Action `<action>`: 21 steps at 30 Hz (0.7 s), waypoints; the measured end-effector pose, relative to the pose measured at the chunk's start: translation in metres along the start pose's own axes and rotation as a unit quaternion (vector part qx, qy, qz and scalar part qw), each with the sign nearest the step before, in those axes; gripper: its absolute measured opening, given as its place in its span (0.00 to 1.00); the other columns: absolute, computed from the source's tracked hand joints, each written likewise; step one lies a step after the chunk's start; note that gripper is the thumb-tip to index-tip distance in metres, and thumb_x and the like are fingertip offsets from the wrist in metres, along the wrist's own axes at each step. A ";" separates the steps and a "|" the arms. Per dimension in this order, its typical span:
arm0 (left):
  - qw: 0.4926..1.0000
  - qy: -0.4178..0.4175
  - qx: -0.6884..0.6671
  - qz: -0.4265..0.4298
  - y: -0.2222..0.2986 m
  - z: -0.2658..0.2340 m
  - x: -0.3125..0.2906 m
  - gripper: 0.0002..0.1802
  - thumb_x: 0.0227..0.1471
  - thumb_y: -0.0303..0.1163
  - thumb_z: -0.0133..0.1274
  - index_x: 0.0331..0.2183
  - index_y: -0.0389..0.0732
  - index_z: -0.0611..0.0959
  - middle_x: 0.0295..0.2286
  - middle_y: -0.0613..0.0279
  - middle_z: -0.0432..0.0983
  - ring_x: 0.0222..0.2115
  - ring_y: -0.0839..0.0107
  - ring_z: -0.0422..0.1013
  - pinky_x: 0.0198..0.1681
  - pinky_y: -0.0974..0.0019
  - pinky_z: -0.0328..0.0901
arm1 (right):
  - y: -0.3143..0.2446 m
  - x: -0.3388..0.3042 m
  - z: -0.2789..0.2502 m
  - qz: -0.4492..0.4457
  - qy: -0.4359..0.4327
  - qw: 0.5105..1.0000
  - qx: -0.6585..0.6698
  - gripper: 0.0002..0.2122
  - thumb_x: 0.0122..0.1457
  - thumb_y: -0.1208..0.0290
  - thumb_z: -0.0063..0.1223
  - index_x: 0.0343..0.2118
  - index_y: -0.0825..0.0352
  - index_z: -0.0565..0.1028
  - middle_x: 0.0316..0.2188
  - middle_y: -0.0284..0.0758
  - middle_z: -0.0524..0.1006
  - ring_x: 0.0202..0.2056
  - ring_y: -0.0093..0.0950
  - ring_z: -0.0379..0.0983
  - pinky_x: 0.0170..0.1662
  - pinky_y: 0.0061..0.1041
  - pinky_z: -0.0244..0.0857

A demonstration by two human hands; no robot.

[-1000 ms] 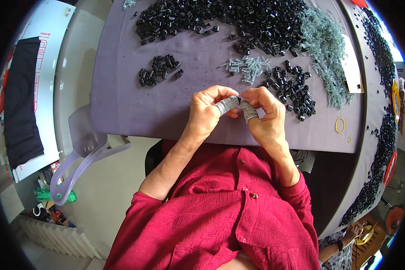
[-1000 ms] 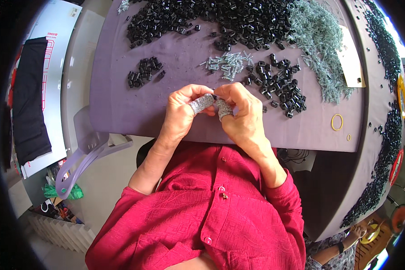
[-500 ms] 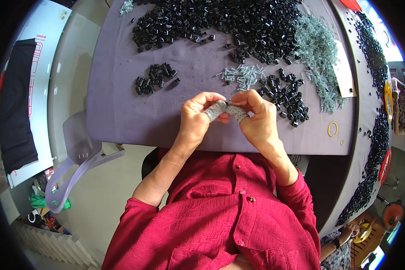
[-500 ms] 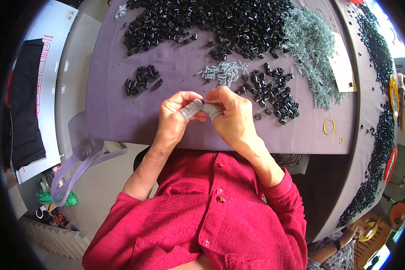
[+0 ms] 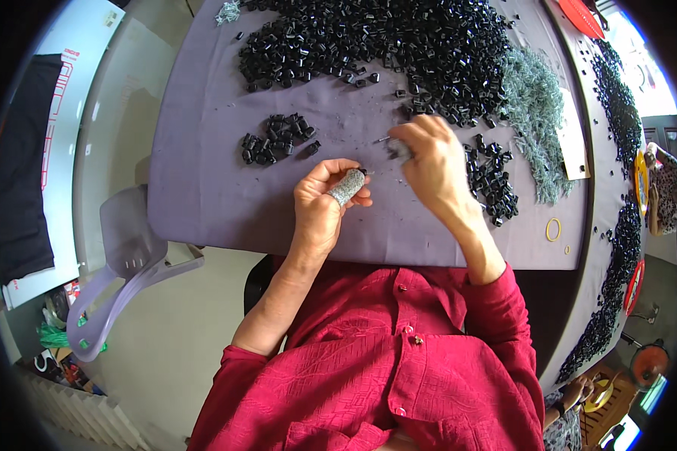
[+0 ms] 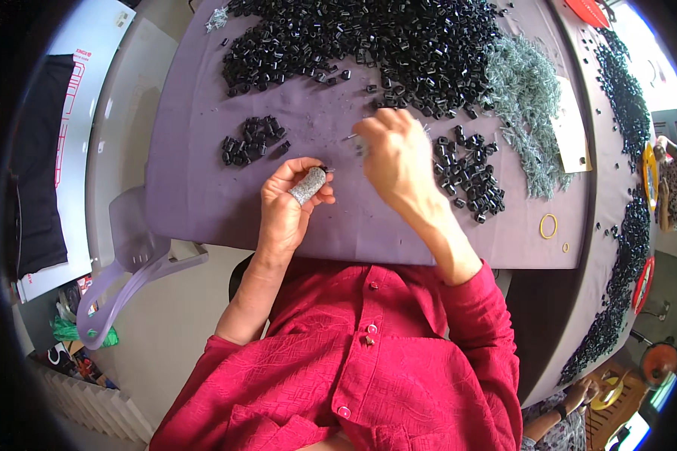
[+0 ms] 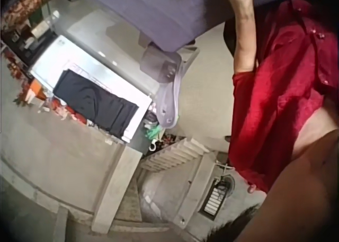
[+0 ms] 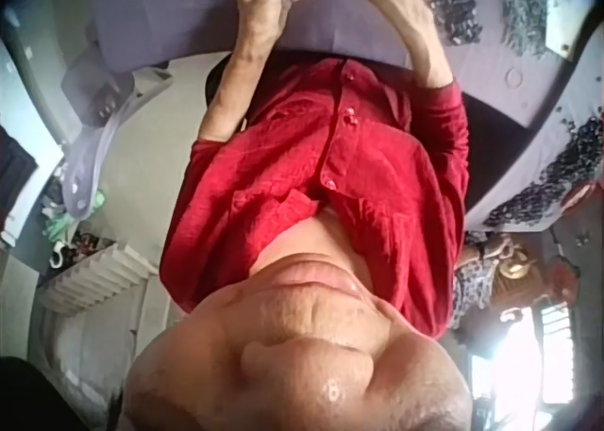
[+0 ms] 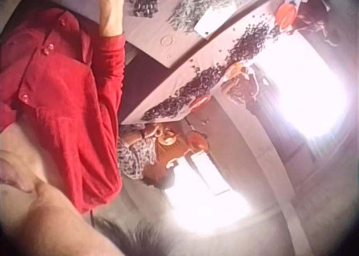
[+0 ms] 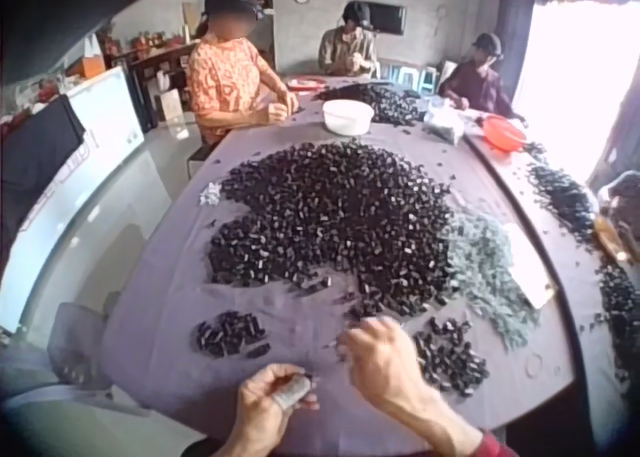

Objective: Manually assembling small black plastic components by inserting metal pins into them at a workbench.

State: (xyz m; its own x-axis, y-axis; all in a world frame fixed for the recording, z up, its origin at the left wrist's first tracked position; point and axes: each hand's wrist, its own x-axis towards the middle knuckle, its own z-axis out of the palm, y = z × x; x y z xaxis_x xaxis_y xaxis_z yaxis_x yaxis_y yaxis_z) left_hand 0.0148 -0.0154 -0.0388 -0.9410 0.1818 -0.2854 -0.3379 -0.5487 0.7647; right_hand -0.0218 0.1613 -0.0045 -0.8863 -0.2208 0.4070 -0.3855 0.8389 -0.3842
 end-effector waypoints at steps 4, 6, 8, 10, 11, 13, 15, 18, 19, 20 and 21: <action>0.998 -0.019 0.054 0.004 0.000 0.005 0.001 0.08 0.51 0.21 0.50 0.36 0.36 0.77 0.28 0.56 0.76 0.24 0.73 0.73 0.29 0.68 0.71 | 0.036 -0.002 -0.033 0.119 0.038 0.992 0.019 0.12 0.39 0.83 0.49 0.30 0.65 0.77 0.26 0.37 0.73 0.34 0.38 0.70 0.39 0.33 0.65; 0.998 -0.025 0.055 0.001 0.001 0.005 0.002 0.07 0.51 0.22 0.50 0.36 0.36 0.77 0.28 0.56 0.76 0.24 0.73 0.73 0.29 0.68 0.71 | 0.042 -0.001 -0.043 0.127 0.019 0.992 0.015 0.13 0.38 0.84 0.48 0.30 0.65 0.77 0.27 0.37 0.74 0.35 0.38 0.70 0.41 0.33 0.64; 0.998 -0.010 0.056 -0.002 -0.001 0.005 0.002 0.07 0.51 0.22 0.50 0.36 0.36 0.77 0.29 0.57 0.76 0.24 0.73 0.73 0.28 0.69 0.71 | 0.047 -0.001 -0.037 0.104 0.009 0.995 0.006 0.13 0.38 0.84 0.48 0.30 0.65 0.77 0.27 0.37 0.74 0.36 0.38 0.70 0.40 0.33 0.64; 0.998 -0.013 0.062 -0.002 -0.002 0.007 0.002 0.07 0.52 0.22 0.49 0.36 0.36 0.77 0.29 0.57 0.76 0.25 0.73 0.73 0.28 0.69 0.71 | 0.047 0.003 -0.029 0.056 -0.027 0.998 -0.016 0.13 0.38 0.84 0.48 0.29 0.64 0.77 0.27 0.37 0.73 0.34 0.38 0.69 0.40 0.33 0.64; 0.998 -0.011 0.065 -0.003 -0.003 0.008 0.002 0.07 0.52 0.22 0.49 0.36 0.36 0.77 0.29 0.57 0.76 0.25 0.73 0.73 0.28 0.69 0.71 | 0.045 0.007 -0.023 0.044 -0.020 0.999 -0.005 0.13 0.38 0.84 0.48 0.28 0.64 0.77 0.26 0.36 0.73 0.33 0.37 0.69 0.39 0.33 0.64; 0.998 -0.013 0.069 -0.003 -0.003 0.009 0.003 0.07 0.52 0.23 0.49 0.36 0.36 0.77 0.29 0.57 0.76 0.25 0.73 0.73 0.28 0.69 0.71 | 0.040 0.015 -0.016 0.017 -0.027 0.999 -0.036 0.10 0.40 0.82 0.48 0.27 0.64 0.78 0.26 0.36 0.73 0.33 0.36 0.69 0.38 0.33 0.63; 0.997 -0.013 0.071 -0.003 -0.003 0.009 0.003 0.07 0.52 0.23 0.50 0.36 0.36 0.77 0.29 0.57 0.76 0.25 0.74 0.73 0.28 0.69 0.71 | 0.042 0.020 -0.006 0.013 -0.027 0.997 -0.072 0.08 0.41 0.80 0.49 0.25 0.64 0.78 0.26 0.36 0.73 0.33 0.35 0.69 0.38 0.33 0.63; 0.997 -0.019 0.072 -0.007 -0.002 0.008 0.004 0.07 0.52 0.23 0.50 0.36 0.36 0.77 0.29 0.57 0.76 0.24 0.73 0.73 0.28 0.69 0.71 | 0.042 0.024 -0.002 0.002 -0.040 0.991 -0.127 0.09 0.39 0.79 0.49 0.25 0.65 0.79 0.26 0.36 0.73 0.33 0.35 0.69 0.38 0.32 0.62; 0.997 -0.022 0.072 -0.003 -0.002 0.008 0.004 0.07 0.52 0.23 0.50 0.36 0.36 0.77 0.29 0.58 0.76 0.24 0.74 0.73 0.28 0.69 0.71 | 0.041 0.025 -0.002 -0.003 -0.050 0.988 -0.146 0.12 0.37 0.81 0.50 0.27 0.66 0.79 0.26 0.36 0.73 0.33 0.35 0.69 0.38 0.32 0.63; 0.997 -0.025 0.072 0.001 -0.002 0.008 0.004 0.07 0.52 0.23 0.50 0.36 0.36 0.77 0.29 0.58 0.76 0.24 0.74 0.73 0.29 0.69 0.71 | 0.042 0.025 0.000 -0.021 -0.043 0.989 -0.142 0.05 0.44 0.74 0.49 0.19 0.65 0.77 0.27 0.38 0.73 0.34 0.33 0.69 0.37 0.32 0.61; 0.997 -0.025 0.072 0.001 -0.002 0.008 0.005 0.07 0.52 0.23 0.50 0.36 0.36 0.77 0.29 0.58 0.76 0.24 0.74 0.73 0.29 0.69 0.71 | 0.042 0.026 0.000 -0.021 -0.043 0.989 -0.141 0.05 0.44 0.74 0.49 0.19 0.65 0.77 0.27 0.38 0.73 0.34 0.33 0.69 0.37 0.32 0.61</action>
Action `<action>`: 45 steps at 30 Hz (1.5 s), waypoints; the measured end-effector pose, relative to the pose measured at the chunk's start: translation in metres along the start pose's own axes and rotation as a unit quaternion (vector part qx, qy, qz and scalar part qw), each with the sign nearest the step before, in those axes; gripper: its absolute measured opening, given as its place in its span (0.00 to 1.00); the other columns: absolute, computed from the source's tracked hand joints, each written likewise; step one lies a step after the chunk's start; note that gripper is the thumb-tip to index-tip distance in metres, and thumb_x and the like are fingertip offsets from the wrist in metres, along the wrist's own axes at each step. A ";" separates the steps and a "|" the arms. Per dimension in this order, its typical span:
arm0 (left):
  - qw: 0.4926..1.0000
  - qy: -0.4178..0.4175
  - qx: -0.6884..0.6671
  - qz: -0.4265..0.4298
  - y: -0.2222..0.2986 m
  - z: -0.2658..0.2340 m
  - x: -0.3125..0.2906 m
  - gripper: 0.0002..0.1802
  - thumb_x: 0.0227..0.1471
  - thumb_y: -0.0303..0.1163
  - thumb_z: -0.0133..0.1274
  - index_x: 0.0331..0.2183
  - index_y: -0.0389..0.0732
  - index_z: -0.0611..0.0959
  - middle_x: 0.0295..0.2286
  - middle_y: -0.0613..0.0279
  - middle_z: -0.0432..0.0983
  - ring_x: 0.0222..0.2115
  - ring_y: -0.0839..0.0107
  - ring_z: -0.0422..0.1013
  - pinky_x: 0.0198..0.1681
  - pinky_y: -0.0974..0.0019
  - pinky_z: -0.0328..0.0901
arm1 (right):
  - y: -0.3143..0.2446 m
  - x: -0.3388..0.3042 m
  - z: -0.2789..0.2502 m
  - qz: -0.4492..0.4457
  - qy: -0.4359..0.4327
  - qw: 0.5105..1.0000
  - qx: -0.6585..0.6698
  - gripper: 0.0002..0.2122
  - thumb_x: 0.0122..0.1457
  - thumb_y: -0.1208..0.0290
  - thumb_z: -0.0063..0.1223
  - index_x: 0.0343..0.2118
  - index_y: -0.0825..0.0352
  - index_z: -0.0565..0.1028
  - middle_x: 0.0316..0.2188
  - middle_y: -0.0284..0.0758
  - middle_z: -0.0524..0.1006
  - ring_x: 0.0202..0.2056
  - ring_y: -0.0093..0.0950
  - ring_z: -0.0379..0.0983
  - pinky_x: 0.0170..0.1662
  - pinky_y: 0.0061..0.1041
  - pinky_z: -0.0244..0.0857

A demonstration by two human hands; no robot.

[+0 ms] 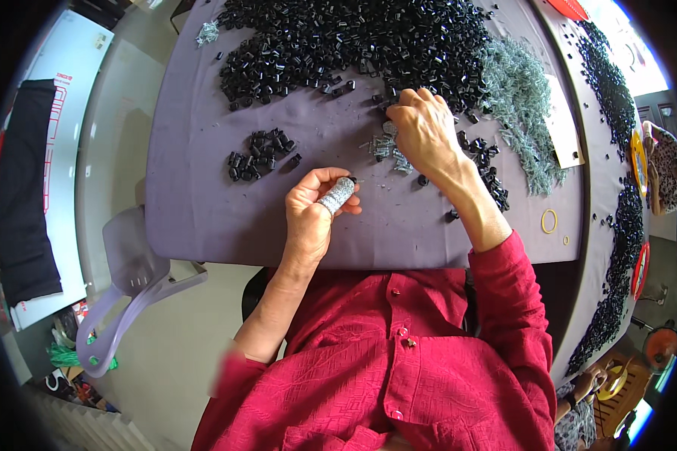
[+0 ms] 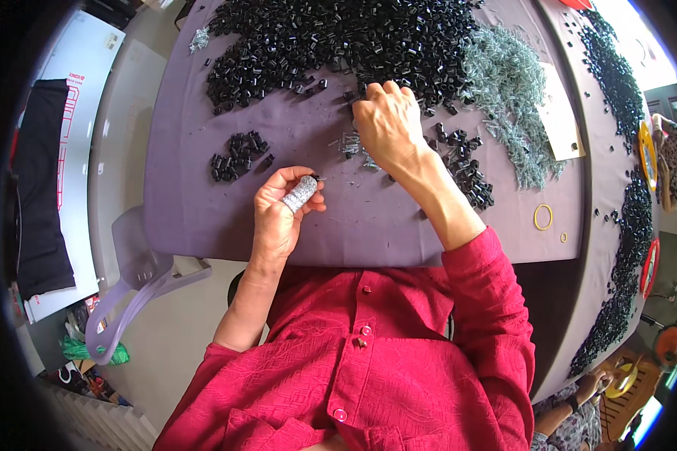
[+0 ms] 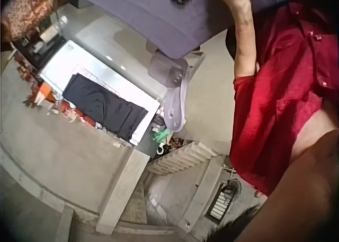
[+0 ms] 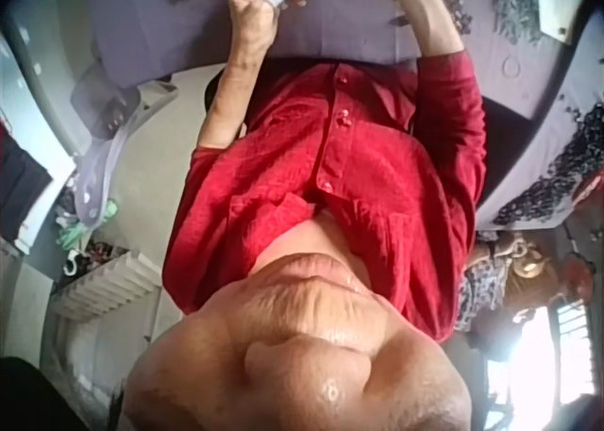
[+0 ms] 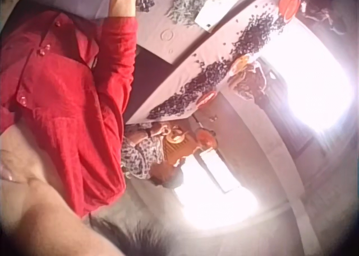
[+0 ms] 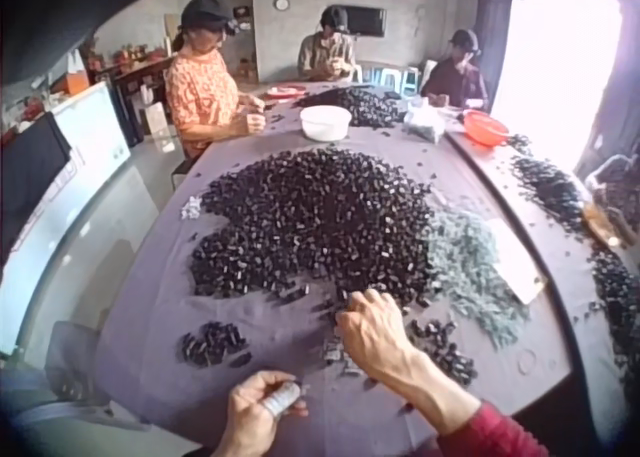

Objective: Manually assembling small black plastic components by inserting metal pins into them at a workbench.

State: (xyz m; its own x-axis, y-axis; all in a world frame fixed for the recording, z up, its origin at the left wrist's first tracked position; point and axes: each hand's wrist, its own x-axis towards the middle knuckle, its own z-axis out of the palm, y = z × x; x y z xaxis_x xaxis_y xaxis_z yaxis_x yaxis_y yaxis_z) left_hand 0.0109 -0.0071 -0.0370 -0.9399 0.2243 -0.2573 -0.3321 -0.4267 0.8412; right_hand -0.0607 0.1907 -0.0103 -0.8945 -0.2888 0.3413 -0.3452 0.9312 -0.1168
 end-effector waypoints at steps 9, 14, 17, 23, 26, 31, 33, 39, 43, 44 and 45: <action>1.000 0.006 0.014 0.000 0.001 0.002 -0.002 0.07 0.51 0.22 0.50 0.36 0.36 0.77 0.28 0.58 0.76 0.24 0.73 0.73 0.29 0.69 0.71 | -0.010 0.009 0.001 -0.051 -0.025 0.995 -0.078 0.08 0.43 0.74 0.47 0.25 0.72 0.73 0.26 0.43 0.73 0.31 0.34 0.71 0.31 0.30 0.65; 0.999 0.007 0.041 0.003 -0.002 0.001 -0.001 0.08 0.51 0.22 0.49 0.36 0.36 0.77 0.28 0.57 0.76 0.24 0.73 0.73 0.29 0.68 0.71 | -0.013 0.011 -0.002 0.000 -0.019 1.000 0.003 0.08 0.42 0.77 0.48 0.27 0.74 0.72 0.26 0.45 0.73 0.30 0.38 0.72 0.32 0.33 0.67; 0.999 0.027 0.028 -0.009 0.003 0.003 -0.003 0.08 0.52 0.23 0.49 0.37 0.37 0.77 0.28 0.57 0.76 0.24 0.72 0.73 0.29 0.68 0.71 | -0.019 0.000 -0.027 0.056 0.004 0.984 0.167 0.09 0.41 0.80 0.49 0.29 0.74 0.71 0.27 0.44 0.74 0.31 0.40 0.73 0.34 0.35 0.67; 0.996 0.006 -0.083 -0.017 0.005 0.015 0.003 0.08 0.53 0.24 0.47 0.37 0.37 0.77 0.29 0.57 0.76 0.25 0.72 0.73 0.30 0.68 0.71 | -0.045 -0.055 -0.026 0.208 0.009 0.763 0.611 0.17 0.48 0.88 0.43 0.41 0.70 0.74 0.32 0.34 0.78 0.32 0.18 0.72 0.34 0.18 0.66; 0.995 -0.009 -0.097 -0.006 0.005 0.025 0.007 0.07 0.53 0.23 0.48 0.36 0.36 0.77 0.29 0.58 0.77 0.26 0.73 0.74 0.30 0.69 0.72 | -0.048 -0.069 -0.024 0.277 -0.053 0.701 0.655 0.17 0.49 0.88 0.43 0.42 0.70 0.74 0.33 0.33 0.78 0.32 0.17 0.72 0.35 0.16 0.67; 0.997 -0.015 -0.080 -0.010 0.000 0.033 0.009 0.07 0.52 0.23 0.49 0.36 0.36 0.76 0.30 0.58 0.77 0.26 0.74 0.74 0.30 0.70 0.72 | -0.052 -0.081 -0.023 0.284 0.003 0.674 0.682 0.11 0.53 0.88 0.44 0.39 0.71 0.73 0.33 0.32 0.77 0.32 0.18 0.73 0.34 0.17 0.68; 0.998 -0.011 -0.066 -0.014 -0.001 0.034 0.008 0.07 0.52 0.23 0.49 0.36 0.36 0.76 0.29 0.58 0.76 0.26 0.74 0.74 0.30 0.70 0.72 | -0.049 -0.086 -0.019 0.289 0.024 0.654 0.699 0.10 0.53 0.87 0.46 0.38 0.71 0.73 0.32 0.32 0.77 0.32 0.18 0.72 0.34 0.17 0.68; 1.000 -0.002 -0.021 0.018 -0.004 0.041 0.004 0.08 0.52 0.22 0.49 0.37 0.36 0.77 0.29 0.57 0.76 0.26 0.73 0.74 0.29 0.70 0.72 | -0.046 -0.090 -0.022 0.318 0.103 0.612 0.717 0.08 0.54 0.83 0.51 0.37 0.71 0.74 0.32 0.30 0.76 0.31 0.17 0.71 0.34 0.17 0.67; 0.999 -0.008 0.027 0.047 -0.006 0.048 0.003 0.08 0.51 0.20 0.48 0.37 0.35 0.77 0.29 0.57 0.76 0.25 0.73 0.74 0.29 0.71 0.72 | -0.050 -0.093 -0.017 0.307 0.114 0.610 0.722 0.08 0.53 0.83 0.52 0.37 0.71 0.74 0.32 0.30 0.76 0.31 0.17 0.72 0.34 0.16 0.68; 0.997 -0.011 0.039 0.058 -0.007 0.049 0.002 0.09 0.51 0.19 0.48 0.37 0.34 0.77 0.28 0.58 0.76 0.25 0.73 0.74 0.28 0.71 0.71 | -0.051 -0.093 -0.017 0.313 0.118 0.612 0.717 0.08 0.53 0.83 0.52 0.37 0.71 0.74 0.31 0.31 0.76 0.31 0.17 0.72 0.34 0.16 0.68; 0.998 -0.010 0.039 0.058 -0.007 0.051 0.002 0.09 0.51 0.19 0.48 0.37 0.34 0.77 0.28 0.58 0.76 0.25 0.73 0.74 0.28 0.71 0.71 | -0.052 -0.093 -0.017 0.320 0.121 0.614 0.712 0.08 0.53 0.83 0.51 0.37 0.72 0.74 0.31 0.31 0.77 0.30 0.17 0.72 0.34 0.16 0.68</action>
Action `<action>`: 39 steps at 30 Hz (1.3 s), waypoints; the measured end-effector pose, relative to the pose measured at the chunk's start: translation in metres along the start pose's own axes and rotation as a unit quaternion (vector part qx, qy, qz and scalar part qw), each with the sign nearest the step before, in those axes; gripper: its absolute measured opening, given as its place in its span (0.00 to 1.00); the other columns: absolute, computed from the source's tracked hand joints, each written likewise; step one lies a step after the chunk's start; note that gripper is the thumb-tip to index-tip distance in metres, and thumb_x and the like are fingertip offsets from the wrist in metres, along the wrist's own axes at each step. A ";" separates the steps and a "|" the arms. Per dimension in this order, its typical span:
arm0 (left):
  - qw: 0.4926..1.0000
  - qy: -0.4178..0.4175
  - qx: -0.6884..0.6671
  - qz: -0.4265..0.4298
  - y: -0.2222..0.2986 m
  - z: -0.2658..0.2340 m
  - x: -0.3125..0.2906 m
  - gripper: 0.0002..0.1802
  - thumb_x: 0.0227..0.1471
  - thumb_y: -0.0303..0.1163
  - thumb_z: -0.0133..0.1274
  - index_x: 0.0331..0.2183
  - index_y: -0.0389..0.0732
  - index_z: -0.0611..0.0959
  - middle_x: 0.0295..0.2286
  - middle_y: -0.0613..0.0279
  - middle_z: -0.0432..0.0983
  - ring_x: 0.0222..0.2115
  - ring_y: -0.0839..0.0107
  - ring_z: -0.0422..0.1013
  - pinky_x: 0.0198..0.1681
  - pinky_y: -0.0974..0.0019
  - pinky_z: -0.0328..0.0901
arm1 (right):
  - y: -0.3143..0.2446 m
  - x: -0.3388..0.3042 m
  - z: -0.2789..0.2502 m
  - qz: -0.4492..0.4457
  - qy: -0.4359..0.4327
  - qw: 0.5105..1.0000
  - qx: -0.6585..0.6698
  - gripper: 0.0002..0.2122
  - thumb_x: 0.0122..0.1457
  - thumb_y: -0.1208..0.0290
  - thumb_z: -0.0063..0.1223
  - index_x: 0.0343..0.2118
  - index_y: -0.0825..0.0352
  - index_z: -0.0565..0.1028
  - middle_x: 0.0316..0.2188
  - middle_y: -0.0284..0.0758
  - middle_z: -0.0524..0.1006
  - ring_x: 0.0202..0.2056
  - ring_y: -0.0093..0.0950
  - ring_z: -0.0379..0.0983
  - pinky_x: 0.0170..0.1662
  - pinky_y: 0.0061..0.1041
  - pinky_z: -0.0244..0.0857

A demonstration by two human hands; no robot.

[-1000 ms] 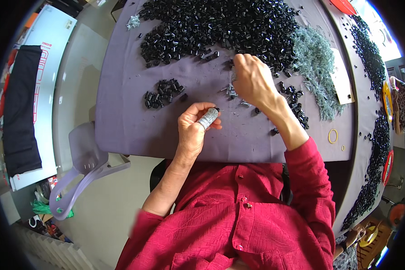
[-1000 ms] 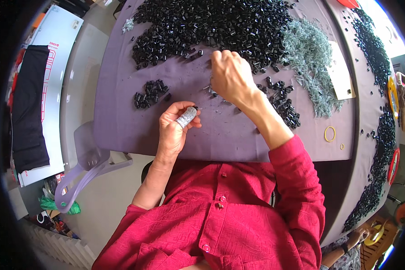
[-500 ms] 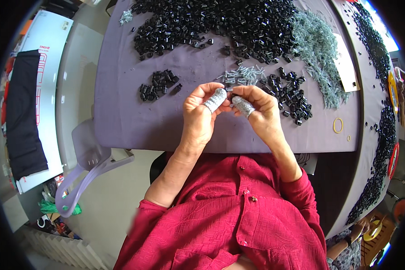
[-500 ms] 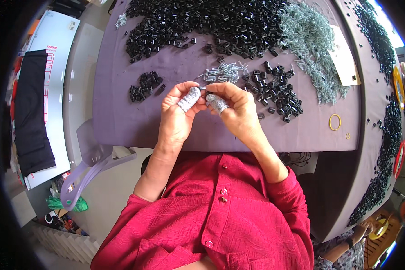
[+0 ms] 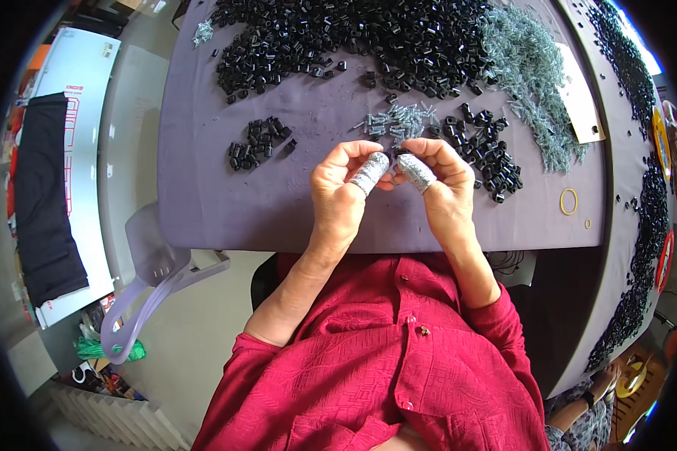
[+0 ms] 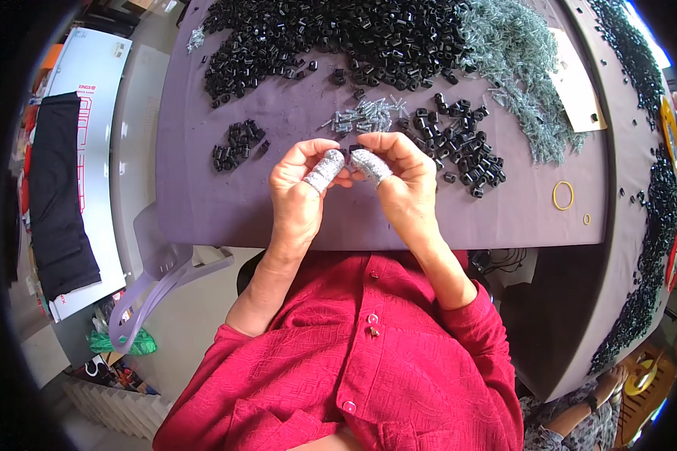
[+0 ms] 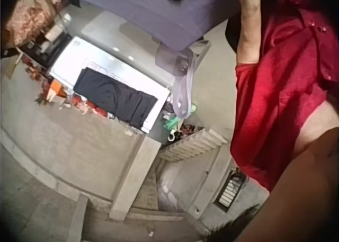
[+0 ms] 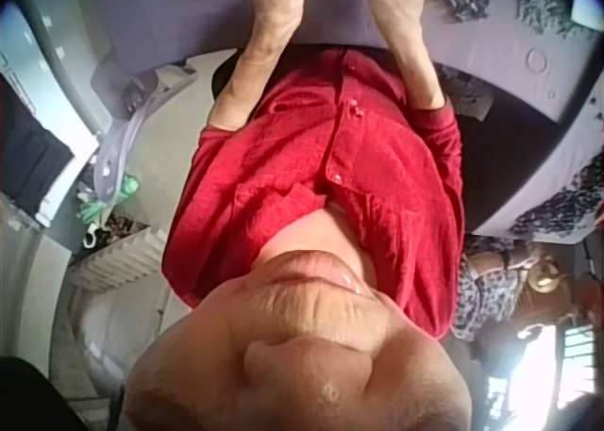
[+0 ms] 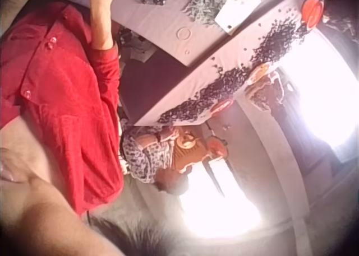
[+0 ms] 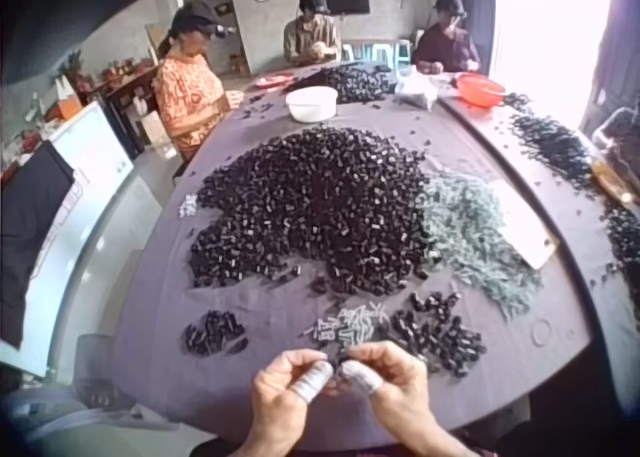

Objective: Manually assembling small black plastic components by inserting metal pins into them at a workbench.

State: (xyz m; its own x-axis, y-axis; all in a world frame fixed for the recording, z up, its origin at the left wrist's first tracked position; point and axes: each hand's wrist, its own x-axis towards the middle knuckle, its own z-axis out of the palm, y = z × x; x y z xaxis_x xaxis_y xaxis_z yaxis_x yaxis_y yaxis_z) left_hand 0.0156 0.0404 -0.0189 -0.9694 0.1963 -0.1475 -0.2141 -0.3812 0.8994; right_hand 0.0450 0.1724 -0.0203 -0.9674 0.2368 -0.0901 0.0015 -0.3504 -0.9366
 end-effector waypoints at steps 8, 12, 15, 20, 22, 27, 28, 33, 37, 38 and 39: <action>0.986 0.004 0.162 0.042 0.004 0.001 -0.004 0.08 0.50 0.17 0.47 0.34 0.32 0.78 0.25 0.59 0.76 0.23 0.75 0.73 0.28 0.73 0.70 | 0.002 -0.001 -0.003 -0.023 -0.016 0.997 -0.076 0.10 0.51 0.89 0.49 0.35 0.70 0.75 0.29 0.32 0.78 0.30 0.17 0.73 0.33 0.16 0.68; 0.987 0.010 0.159 0.033 -0.005 -0.004 -0.004 0.07 0.49 0.16 0.49 0.32 0.33 0.79 0.23 0.63 0.76 0.21 0.79 0.72 0.25 0.75 0.70 | 0.008 -0.002 -0.005 -0.013 -0.025 0.992 -0.121 0.09 0.49 0.90 0.49 0.33 0.72 0.75 0.29 0.33 0.79 0.31 0.17 0.73 0.34 0.16 0.68; 0.995 0.026 0.099 -0.008 -0.009 -0.006 -0.007 0.07 0.49 0.16 0.49 0.32 0.34 0.80 0.23 0.63 0.77 0.21 0.79 0.72 0.25 0.75 0.70 | 0.008 -0.007 -0.002 -0.032 -0.013 0.986 -0.162 0.09 0.49 0.89 0.50 0.32 0.72 0.75 0.28 0.33 0.79 0.31 0.17 0.73 0.35 0.16 0.68; 0.954 0.020 0.293 0.068 -0.005 0.002 -0.012 0.09 0.52 0.17 0.45 0.35 0.31 0.79 0.24 0.61 0.77 0.24 0.76 0.74 0.28 0.74 0.69 | 0.005 -0.006 0.000 0.020 -0.003 0.988 -0.150 0.08 0.48 0.88 0.52 0.31 0.72 0.76 0.27 0.33 0.78 0.30 0.17 0.73 0.34 0.16 0.68; 0.953 0.013 0.299 0.055 -0.003 0.004 -0.013 0.09 0.52 0.17 0.45 0.36 0.31 0.78 0.24 0.60 0.78 0.25 0.76 0.74 0.29 0.73 0.70 | 0.010 -0.006 -0.003 0.032 0.000 0.987 -0.158 0.07 0.49 0.88 0.52 0.31 0.72 0.75 0.28 0.33 0.78 0.31 0.16 0.73 0.34 0.16 0.68; 0.957 -0.003 0.289 0.036 -0.004 -0.003 -0.023 0.11 0.51 0.17 0.45 0.38 0.31 0.78 0.25 0.59 0.78 0.26 0.74 0.75 0.31 0.72 0.70 | 0.008 -0.005 -0.005 -0.213 -0.038 0.907 -0.362 0.14 0.37 0.89 0.50 0.30 0.71 0.75 0.28 0.39 0.76 0.30 0.32 0.75 0.34 0.25 0.69; 0.957 -0.012 0.290 0.022 -0.001 -0.002 -0.024 0.11 0.51 0.17 0.45 0.37 0.31 0.78 0.25 0.59 0.78 0.26 0.74 0.75 0.31 0.72 0.70 | 0.003 -0.006 -0.005 -0.213 -0.039 0.907 -0.362 0.14 0.37 0.89 0.50 0.30 0.71 0.75 0.28 0.39 0.76 0.30 0.32 0.75 0.34 0.25 0.69; 0.937 -0.085 0.327 -0.089 0.019 -0.001 -0.014 0.10 0.49 0.17 0.46 0.35 0.31 0.78 0.23 0.59 0.77 0.22 0.76 0.73 0.27 0.74 0.70 | -0.005 -0.010 -0.009 -0.238 -0.146 0.838 -0.469 0.20 0.33 0.86 0.49 0.35 0.69 0.71 0.27 0.40 0.73 0.32 0.40 0.70 0.35 0.34 0.66; 0.959 -0.056 0.242 -0.136 0.011 -0.010 -0.010 0.06 0.48 0.19 0.48 0.31 0.35 0.78 0.20 0.60 0.75 0.16 0.79 0.70 0.15 0.76 0.65 | -0.003 -0.009 -0.003 -0.277 -0.169 0.814 -0.481 0.20 0.34 0.85 0.50 0.37 0.68 0.69 0.27 0.39 0.72 0.31 0.38 0.70 0.35 0.33 0.66; 0.960 -0.049 0.231 -0.149 0.010 -0.012 -0.008 0.05 0.48 0.19 0.48 0.29 0.35 0.78 0.19 0.61 0.75 0.15 0.79 0.69 0.15 0.76 0.64 | -0.003 -0.010 -0.002 -0.278 -0.172 0.814 -0.480 0.20 0.34 0.85 0.50 0.37 0.68 0.69 0.27 0.39 0.72 0.31 0.38 0.70 0.35 0.33 0.66; 0.961 -0.041 0.219 -0.162 0.009 -0.013 -0.007 0.03 0.48 0.19 0.48 0.28 0.35 0.77 0.19 0.61 0.75 0.14 0.80 0.68 0.14 0.76 0.63 | -0.004 -0.011 -0.002 -0.274 -0.170 0.804 -0.500 0.19 0.36 0.84 0.50 0.37 0.68 0.69 0.26 0.38 0.72 0.29 0.36 0.70 0.34 0.32 0.66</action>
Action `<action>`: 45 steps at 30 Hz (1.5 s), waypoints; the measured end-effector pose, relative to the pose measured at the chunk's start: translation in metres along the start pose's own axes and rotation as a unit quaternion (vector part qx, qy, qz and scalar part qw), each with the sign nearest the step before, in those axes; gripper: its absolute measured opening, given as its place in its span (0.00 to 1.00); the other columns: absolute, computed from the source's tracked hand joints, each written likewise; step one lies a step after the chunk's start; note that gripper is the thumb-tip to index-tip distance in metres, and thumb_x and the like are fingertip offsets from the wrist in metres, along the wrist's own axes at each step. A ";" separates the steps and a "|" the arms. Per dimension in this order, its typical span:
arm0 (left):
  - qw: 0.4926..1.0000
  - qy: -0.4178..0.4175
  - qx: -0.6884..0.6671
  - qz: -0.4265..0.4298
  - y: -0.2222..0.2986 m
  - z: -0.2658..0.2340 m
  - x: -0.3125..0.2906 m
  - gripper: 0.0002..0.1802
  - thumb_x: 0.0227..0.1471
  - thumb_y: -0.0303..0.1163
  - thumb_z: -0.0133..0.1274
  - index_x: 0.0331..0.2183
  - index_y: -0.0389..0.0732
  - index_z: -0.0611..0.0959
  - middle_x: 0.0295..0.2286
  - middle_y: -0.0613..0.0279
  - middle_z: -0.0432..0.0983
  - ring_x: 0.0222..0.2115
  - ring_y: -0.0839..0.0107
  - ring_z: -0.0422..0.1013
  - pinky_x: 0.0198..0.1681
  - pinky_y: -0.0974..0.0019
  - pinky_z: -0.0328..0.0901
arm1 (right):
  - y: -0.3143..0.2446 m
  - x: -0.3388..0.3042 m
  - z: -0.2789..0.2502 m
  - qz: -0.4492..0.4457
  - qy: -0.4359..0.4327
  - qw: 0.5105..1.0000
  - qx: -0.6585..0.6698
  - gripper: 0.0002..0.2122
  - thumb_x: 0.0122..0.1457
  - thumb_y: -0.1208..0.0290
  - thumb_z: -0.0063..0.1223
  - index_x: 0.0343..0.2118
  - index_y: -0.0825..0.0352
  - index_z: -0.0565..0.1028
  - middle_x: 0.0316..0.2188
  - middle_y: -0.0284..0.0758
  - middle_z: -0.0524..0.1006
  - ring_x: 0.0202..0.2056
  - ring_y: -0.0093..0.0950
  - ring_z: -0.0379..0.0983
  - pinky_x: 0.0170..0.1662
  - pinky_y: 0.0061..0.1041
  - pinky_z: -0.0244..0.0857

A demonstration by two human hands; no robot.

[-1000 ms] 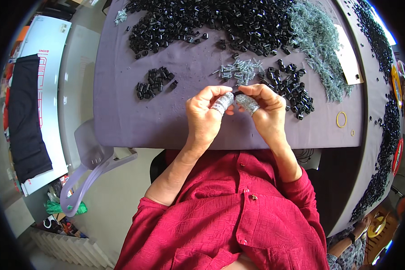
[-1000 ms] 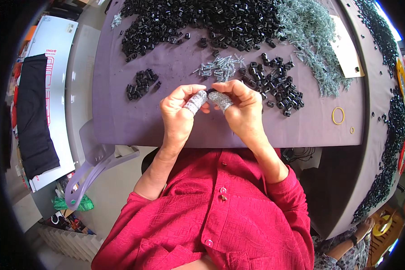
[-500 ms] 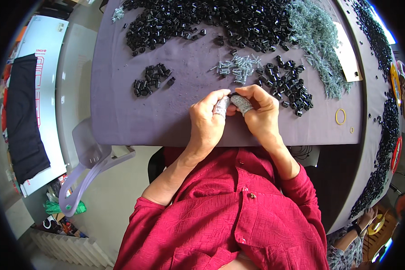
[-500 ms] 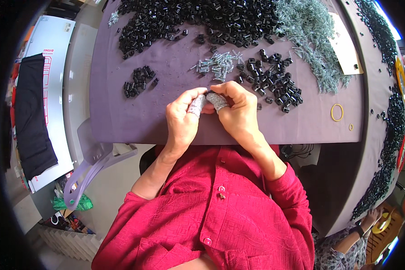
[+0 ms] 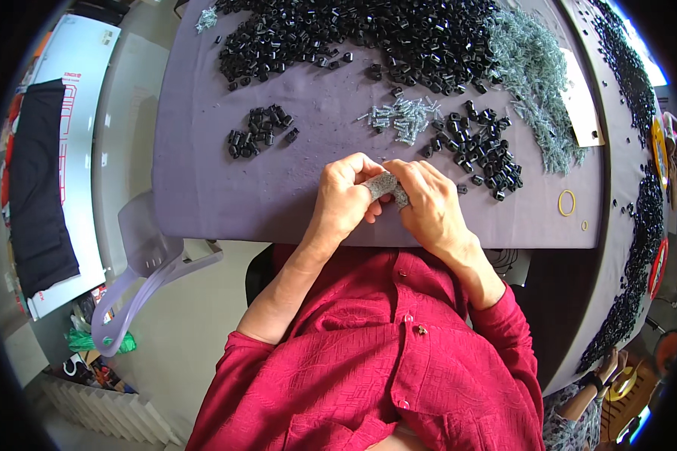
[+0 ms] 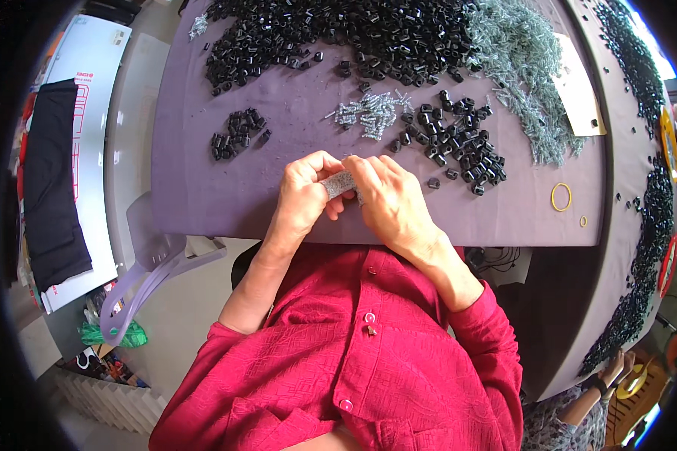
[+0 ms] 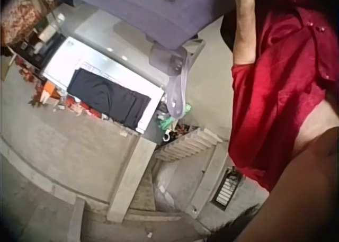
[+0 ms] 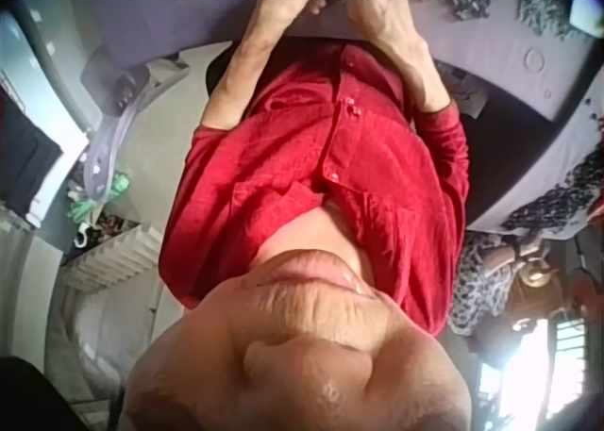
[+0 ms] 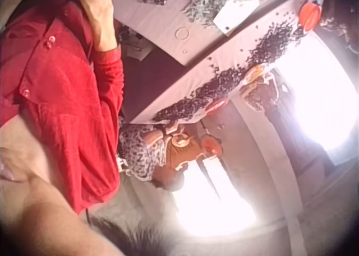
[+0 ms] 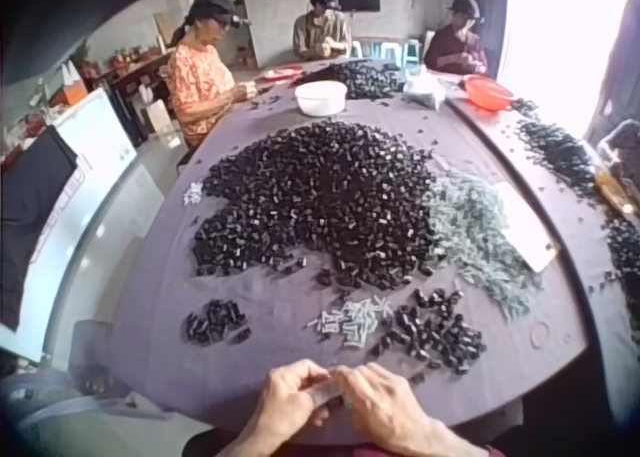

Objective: Manually assembling small black plastic components by inserting metal pins into them at a workbench.

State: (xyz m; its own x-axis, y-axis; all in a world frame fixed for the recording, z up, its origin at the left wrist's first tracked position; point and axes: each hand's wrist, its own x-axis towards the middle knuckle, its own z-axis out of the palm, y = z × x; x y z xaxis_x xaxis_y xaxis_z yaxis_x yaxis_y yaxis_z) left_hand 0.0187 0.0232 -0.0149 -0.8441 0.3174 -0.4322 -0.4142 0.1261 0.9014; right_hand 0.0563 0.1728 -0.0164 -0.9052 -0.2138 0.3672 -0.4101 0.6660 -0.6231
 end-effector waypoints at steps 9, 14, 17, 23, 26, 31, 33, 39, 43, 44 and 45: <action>1.000 -0.012 0.001 0.012 -0.006 -0.001 -0.001 0.05 0.49 0.24 0.53 0.24 0.37 0.74 0.18 0.63 0.74 0.14 0.80 0.69 0.14 0.76 0.64 | -0.001 -0.001 0.008 -0.029 0.008 0.998 -0.052 0.12 0.40 0.79 0.49 0.32 0.68 0.70 0.21 0.35 0.69 0.25 0.34 0.67 0.31 0.30 0.65; 1.000 -0.022 -0.011 0.007 -0.008 -0.003 -0.001 0.09 0.50 0.28 0.56 0.23 0.37 0.74 0.18 0.64 0.73 0.15 0.80 0.70 0.14 0.75 0.66 | -0.003 0.000 0.012 -0.013 -0.006 0.998 -0.061 0.12 0.41 0.78 0.49 0.33 0.68 0.68 0.22 0.36 0.68 0.26 0.35 0.67 0.32 0.31 0.64; 1.000 -0.010 0.018 0.015 -0.003 0.004 0.000 0.07 0.51 0.26 0.54 0.24 0.37 0.74 0.18 0.64 0.74 0.15 0.80 0.70 0.15 0.75 0.66 | 0.000 0.001 0.011 -0.013 -0.003 0.998 -0.056 0.12 0.39 0.79 0.49 0.30 0.67 0.66 0.22 0.36 0.69 0.27 0.35 0.68 0.34 0.31 0.64; 0.996 -0.003 0.081 0.044 0.003 0.008 -0.003 0.04 0.52 0.24 0.50 0.27 0.36 0.75 0.18 0.65 0.73 0.14 0.81 0.68 0.15 0.76 0.65 | 0.001 0.001 0.007 0.012 -0.010 0.999 -0.046 0.12 0.40 0.81 0.49 0.31 0.67 0.66 0.23 0.37 0.69 0.28 0.36 0.69 0.35 0.31 0.65; 0.956 0.045 0.230 0.176 -0.006 0.016 -0.010 0.03 0.51 0.23 0.50 0.31 0.35 0.73 0.19 0.60 0.73 0.16 0.71 0.71 0.18 0.67 0.65 | 0.002 -0.006 0.008 0.028 0.012 0.999 -0.023 0.15 0.40 0.83 0.48 0.36 0.69 0.68 0.26 0.39 0.70 0.30 0.38 0.69 0.36 0.32 0.65; 0.877 0.102 0.371 0.288 -0.014 0.012 -0.004 0.09 0.43 0.19 0.51 0.31 0.36 0.70 0.22 0.43 0.73 0.26 0.44 0.71 0.27 0.51 0.66 | 0.000 0.005 -0.006 0.032 -0.014 0.999 0.018 0.18 0.40 0.84 0.48 0.39 0.70 0.70 0.27 0.43 0.70 0.31 0.42 0.69 0.36 0.35 0.65; 0.863 0.111 0.404 0.283 -0.013 -0.001 -0.001 0.08 0.44 0.20 0.51 0.30 0.36 0.71 0.21 0.44 0.73 0.25 0.45 0.71 0.27 0.50 0.65 | 0.003 0.014 -0.005 0.037 -0.036 0.999 0.016 0.15 0.40 0.84 0.47 0.35 0.68 0.72 0.26 0.44 0.70 0.30 0.42 0.69 0.35 0.36 0.65; 0.877 0.182 0.394 0.207 0.006 -0.039 0.002 0.06 0.49 0.27 0.52 0.26 0.34 0.75 0.19 0.45 0.73 0.22 0.49 0.72 0.23 0.57 0.64 | 0.017 0.065 0.011 -0.015 0.047 0.994 -0.095 0.05 0.41 0.79 0.48 0.24 0.68 0.74 0.25 0.40 0.69 0.31 0.38 0.68 0.33 0.34 0.65; 0.855 0.236 0.410 0.215 0.007 -0.075 0.003 0.06 0.49 0.28 0.52 0.25 0.36 0.75 0.17 0.45 0.72 0.21 0.47 0.72 0.23 0.54 0.65 | 0.020 0.083 0.024 -0.039 -0.005 0.980 -0.195 0.04 0.42 0.73 0.49 0.19 0.66 0.75 0.26 0.37 0.71 0.34 0.33 0.67 0.36 0.31 0.63; 0.851 0.245 0.415 0.210 0.006 -0.080 0.006 0.05 0.49 0.27 0.53 0.25 0.36 0.75 0.18 0.46 0.73 0.20 0.49 0.72 0.22 0.55 0.64 | 0.020 0.084 0.025 -0.043 -0.038 0.970 -0.235 0.04 0.42 0.72 0.49 0.19 0.65 0.75 0.27 0.36 0.72 0.35 0.32 0.66 0.37 0.30 0.62; 0.853 0.249 0.410 0.207 0.008 -0.083 0.005 0.05 0.49 0.27 0.53 0.25 0.36 0.76 0.18 0.47 0.73 0.20 0.50 0.72 0.22 0.56 0.64 | 0.017 0.085 0.024 -0.049 -0.050 0.965 -0.251 0.05 0.43 0.72 0.49 0.20 0.65 0.76 0.27 0.35 0.72 0.36 0.31 0.66 0.38 0.30 0.61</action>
State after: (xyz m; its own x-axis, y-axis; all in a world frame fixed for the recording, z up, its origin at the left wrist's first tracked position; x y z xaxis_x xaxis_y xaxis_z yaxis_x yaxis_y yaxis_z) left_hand -0.0173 -0.0523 -0.0123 -0.9848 0.0810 0.1536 0.1586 0.7800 0.6054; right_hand -0.0304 0.1493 -0.0123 -0.8815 -0.3439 0.3234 -0.4108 0.8964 -0.1663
